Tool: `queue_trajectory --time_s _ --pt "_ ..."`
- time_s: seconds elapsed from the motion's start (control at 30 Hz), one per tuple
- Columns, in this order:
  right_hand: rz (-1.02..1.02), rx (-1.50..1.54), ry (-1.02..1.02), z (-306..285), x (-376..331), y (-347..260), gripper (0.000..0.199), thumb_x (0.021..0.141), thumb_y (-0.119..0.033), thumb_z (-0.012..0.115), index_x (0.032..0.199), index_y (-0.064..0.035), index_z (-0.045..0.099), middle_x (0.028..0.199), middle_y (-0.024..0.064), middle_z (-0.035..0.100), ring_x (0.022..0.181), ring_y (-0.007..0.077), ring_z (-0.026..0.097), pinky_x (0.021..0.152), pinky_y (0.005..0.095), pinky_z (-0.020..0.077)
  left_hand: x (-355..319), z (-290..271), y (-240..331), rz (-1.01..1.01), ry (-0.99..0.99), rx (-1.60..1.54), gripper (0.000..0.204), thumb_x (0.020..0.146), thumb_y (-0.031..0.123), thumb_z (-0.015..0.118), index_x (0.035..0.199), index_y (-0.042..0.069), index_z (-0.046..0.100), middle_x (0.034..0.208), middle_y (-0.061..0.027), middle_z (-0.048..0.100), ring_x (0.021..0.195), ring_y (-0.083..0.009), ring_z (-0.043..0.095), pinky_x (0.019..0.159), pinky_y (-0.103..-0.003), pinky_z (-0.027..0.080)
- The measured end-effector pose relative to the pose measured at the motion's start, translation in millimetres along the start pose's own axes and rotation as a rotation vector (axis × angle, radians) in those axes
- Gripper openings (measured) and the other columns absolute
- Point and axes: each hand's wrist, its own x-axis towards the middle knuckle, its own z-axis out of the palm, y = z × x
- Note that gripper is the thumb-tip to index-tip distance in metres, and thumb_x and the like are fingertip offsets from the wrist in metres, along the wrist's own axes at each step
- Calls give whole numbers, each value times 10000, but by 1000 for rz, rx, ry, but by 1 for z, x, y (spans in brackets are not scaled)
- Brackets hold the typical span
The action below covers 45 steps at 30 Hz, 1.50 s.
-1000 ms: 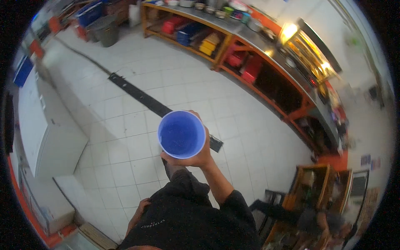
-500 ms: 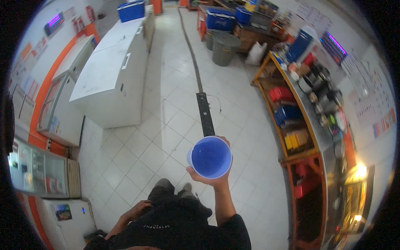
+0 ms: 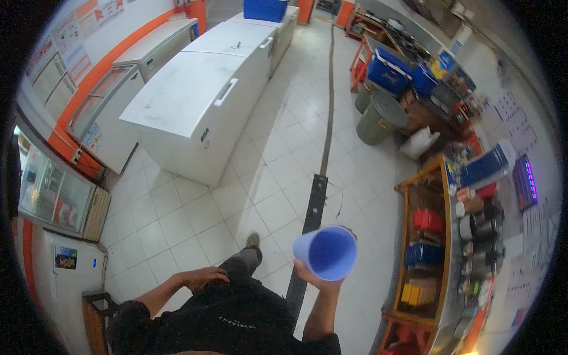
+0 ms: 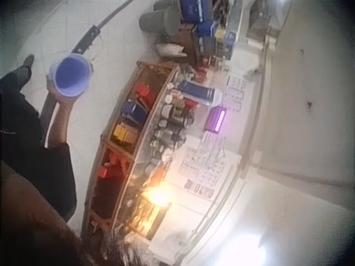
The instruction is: Assembling cardboard food containers in a commercial kitchen packaging area.
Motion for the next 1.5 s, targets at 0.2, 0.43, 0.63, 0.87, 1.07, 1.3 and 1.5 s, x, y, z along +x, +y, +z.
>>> queue_trajectory --time_s 0.2,0.43,0.63,0.87,1.07,1.3,1.5 --pt "102 41 153 7 118 81 860 539 -228 841 1260 -32 416 1153 106 485 1051 234 506 861 375 454 85 -145 -9 112 -45 -30 850 629 -22 719 1365 230 378 1414 -102 348 1306 -332 329 1088 -481 291" --pt "93 63 166 -1 217 195 798 665 -144 755 1335 48 366 1277 213 498 1109 326 532 921 432 472 184 -278 -15 -206 -326 222 1043 562 173 859 1430 268 289 1404 -99 395 1273 -344 398 1019 -496 369" --pt "117 158 41 7 346 306 764 672 -132 741 1315 70 383 1254 208 515 1109 324 537 930 429 464 323 -399 -29 -271 357 322 703 822 478 633 1380 130 384 1299 -136 505 1146 -326 520 936 -448 429" --pt "9 61 -157 11 540 395 797 660 -140 761 1320 68 366 1255 200 515 1130 312 528 948 422 451 454 -474 -104 -283 799 -17 623 859 468 594 1316 69 452 1222 -169 550 1083 -329 552 908 -417 444" --pt "13 164 -249 6 672 466 860 628 -195 788 1334 28 349 1258 186 508 1143 306 516 942 410 455 459 -384 -253 -1064 677 -157 711 836 568 543 1338 75 445 1322 -177 503 1218 -373 464 1013 -439 372" --pt "137 112 -178 2 788 568 918 598 -231 798 1345 17 326 1261 166 488 1145 292 506 932 409 456 454 -324 -247 -1622 382 -621 617 801 530 605 1195 55 597 1249 -138 580 1170 -324 531 968 -420 425" --pt "234 27 -74 9 906 668 850 631 -216 805 1330 27 386 1240 152 523 1125 275 520 955 391 428 584 -518 -334 -1517 633 -525 541 795 486 636 1125 57 645 1223 -114 604 1136 -313 554 951 -410 433"
